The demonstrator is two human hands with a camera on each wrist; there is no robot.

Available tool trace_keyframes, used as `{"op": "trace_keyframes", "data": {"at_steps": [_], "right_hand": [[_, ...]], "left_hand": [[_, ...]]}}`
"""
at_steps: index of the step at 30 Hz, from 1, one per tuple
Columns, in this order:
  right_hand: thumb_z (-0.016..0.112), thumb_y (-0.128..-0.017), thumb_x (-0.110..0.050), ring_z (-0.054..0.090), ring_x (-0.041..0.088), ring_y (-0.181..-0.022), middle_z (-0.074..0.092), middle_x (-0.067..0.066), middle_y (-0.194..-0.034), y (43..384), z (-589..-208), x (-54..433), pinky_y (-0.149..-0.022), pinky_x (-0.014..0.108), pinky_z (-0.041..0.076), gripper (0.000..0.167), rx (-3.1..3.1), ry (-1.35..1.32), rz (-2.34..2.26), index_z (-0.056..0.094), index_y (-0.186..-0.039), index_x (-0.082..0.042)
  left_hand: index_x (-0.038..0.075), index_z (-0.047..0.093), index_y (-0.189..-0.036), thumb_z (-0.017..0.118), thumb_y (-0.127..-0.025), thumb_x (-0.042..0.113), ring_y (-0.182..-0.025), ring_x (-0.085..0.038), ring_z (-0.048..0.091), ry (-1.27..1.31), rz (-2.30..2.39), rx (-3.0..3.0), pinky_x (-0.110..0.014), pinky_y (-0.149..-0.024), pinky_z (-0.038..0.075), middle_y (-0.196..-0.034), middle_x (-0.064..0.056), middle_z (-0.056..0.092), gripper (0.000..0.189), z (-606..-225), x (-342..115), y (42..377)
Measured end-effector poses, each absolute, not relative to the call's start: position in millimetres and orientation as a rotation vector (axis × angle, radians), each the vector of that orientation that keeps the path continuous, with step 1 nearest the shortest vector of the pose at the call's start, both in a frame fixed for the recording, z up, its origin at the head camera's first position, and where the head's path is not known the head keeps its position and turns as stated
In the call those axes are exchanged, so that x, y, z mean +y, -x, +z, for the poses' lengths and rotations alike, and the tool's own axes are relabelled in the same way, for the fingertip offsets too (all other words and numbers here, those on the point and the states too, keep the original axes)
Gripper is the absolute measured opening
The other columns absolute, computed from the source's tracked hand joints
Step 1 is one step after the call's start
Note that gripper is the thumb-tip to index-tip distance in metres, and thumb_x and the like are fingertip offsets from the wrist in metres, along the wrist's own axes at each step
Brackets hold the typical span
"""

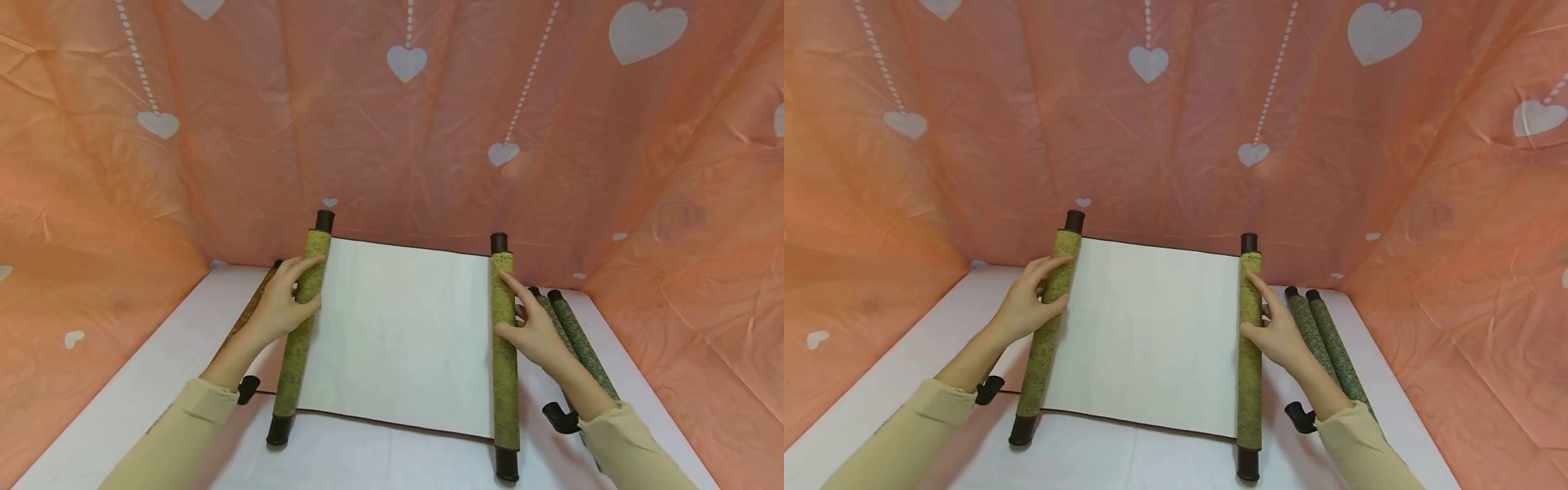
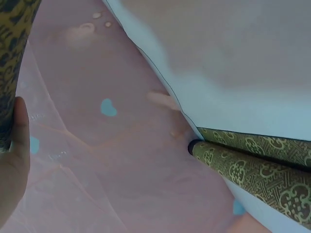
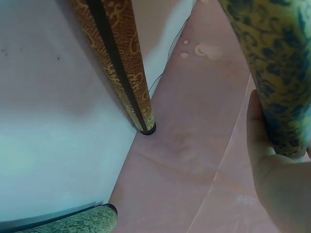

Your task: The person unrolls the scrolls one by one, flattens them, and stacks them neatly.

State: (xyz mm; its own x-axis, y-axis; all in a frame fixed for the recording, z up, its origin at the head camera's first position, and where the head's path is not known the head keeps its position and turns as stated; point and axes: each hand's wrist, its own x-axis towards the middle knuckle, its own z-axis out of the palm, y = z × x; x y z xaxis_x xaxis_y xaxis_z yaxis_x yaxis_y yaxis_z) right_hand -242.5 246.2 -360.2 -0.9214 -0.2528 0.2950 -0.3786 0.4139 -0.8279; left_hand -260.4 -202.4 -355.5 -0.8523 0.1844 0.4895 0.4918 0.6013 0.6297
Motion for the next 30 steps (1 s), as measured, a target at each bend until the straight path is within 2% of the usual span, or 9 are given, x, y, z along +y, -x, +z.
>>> {"op": "trace_keyframes", "data": {"at_steps": [5,8,10,13,16,17,21,25,30], "right_hand": [[0.053,-0.089,0.011,0.035,0.043,-0.135,0.016,0.014,-0.172,242.5,-358.7,249.7,-0.063,0.035,0.039,0.089,-2.528,-0.532,1.618,0.026,-0.167,-0.023],[0.052,-0.089,0.011,0.038,0.041,-0.12,0.015,0.012,-0.173,242.6,-358.0,250.4,-0.057,0.034,0.037,0.089,-2.506,-0.502,1.695,0.027,-0.167,-0.023],[0.055,-0.093,0.009,0.041,0.04,-0.123,0.013,0.013,-0.173,242.7,-358.8,251.2,-0.059,0.032,0.04,0.087,-2.508,-0.488,1.702,0.026,-0.167,-0.025],[0.068,-0.096,-0.001,0.059,0.026,-0.097,0.013,0.013,-0.172,243.5,-362.4,251.8,-0.06,0.03,0.043,0.088,-2.534,-0.464,1.684,0.025,-0.167,-0.031],[0.078,-0.093,-0.008,0.061,0.021,-0.09,0.013,0.015,-0.171,244.9,-366.4,251.8,-0.064,0.028,0.05,0.095,-2.546,-0.455,1.644,0.025,-0.167,-0.033],[0.079,-0.092,-0.007,0.062,0.021,-0.091,0.014,0.015,-0.171,245.5,-367.4,251.9,-0.065,0.027,0.051,0.096,-2.541,-0.461,1.642,0.025,-0.167,-0.033],[0.075,-0.092,0.001,0.038,0.04,-0.142,0.015,0.017,-0.171,246.0,-366.6,253.7,-0.082,0.02,0.05,0.096,-2.493,-0.502,1.632,0.023,-0.168,-0.026],[0.072,-0.093,0.002,0.031,0.043,-0.148,0.015,0.018,-0.171,243.8,-362.3,257.9,-0.087,0.016,0.045,0.097,-2.494,-0.493,1.627,0.019,-0.169,-0.028],[0.071,-0.095,0.001,0.024,0.043,-0.153,0.013,0.016,-0.172,240.7,-358.6,263.0,-0.098,0.024,0.044,0.098,-2.53,-0.48,1.619,0.015,-0.169,-0.031]], "left_hand": [[0.014,0.053,-0.153,0.064,-0.092,0.0,-0.141,-0.053,0.036,0.521,-1.15,-2.492,-0.062,-0.091,0.042,-0.159,-0.03,0.03,0.063,-353.1,-207.4,260.3],[0.017,0.053,-0.153,0.06,-0.092,0.0,-0.141,-0.049,0.038,0.5,-1.158,-2.508,-0.057,-0.086,0.039,-0.159,-0.027,0.031,0.064,-352.6,-209.9,261.5],[0.019,0.054,-0.153,0.058,-0.093,0.0,-0.14,-0.047,0.039,0.487,-1.162,-2.514,-0.055,-0.085,0.038,-0.159,-0.025,0.033,0.063,-352.5,-210.8,262.2],[0.019,0.054,-0.153,0.063,-0.094,0.001,-0.139,-0.048,0.039,0.477,-1.148,-2.515,-0.059,-0.089,0.042,-0.158,-0.026,0.033,0.062,-352.3,-210.5,262.1],[0.016,0.055,-0.151,0.074,-0.093,0.005,-0.139,-0.051,0.04,0.492,-1.118,-2.51,-0.067,-0.096,0.044,-0.156,-0.028,0.034,0.062,-352.9,-209.9,262.2],[0.015,0.056,-0.151,0.077,-0.092,0.006,-0.139,-0.051,0.039,0.495,-1.108,-2.51,-0.069,-0.098,0.043,-0.156,-0.028,0.034,0.063,-353.4,-210.3,262.2],[0.015,0.056,-0.15,0.079,-0.091,0.005,-0.13,-0.046,0.048,0.524,-1.093,-2.485,-0.061,-0.091,0.048,-0.154,-0.025,0.038,0.063,-355.1,-214.4,262.3],[0.013,0.057,-0.148,0.077,-0.091,0.002,-0.102,-0.037,0.054,0.568,-1.078,-2.443,-0.049,-0.077,0.044,-0.151,-0.023,0.045,0.061,-354.1,-218.4,262.0],[0.011,0.057,-0.148,0.076,-0.091,0.001,-0.124,-0.047,0.053,0.558,-1.099,-2.441,-0.059,-0.09,0.048,-0.156,-0.026,0.041,0.061,-353.0,-222.9,260.8]]}}
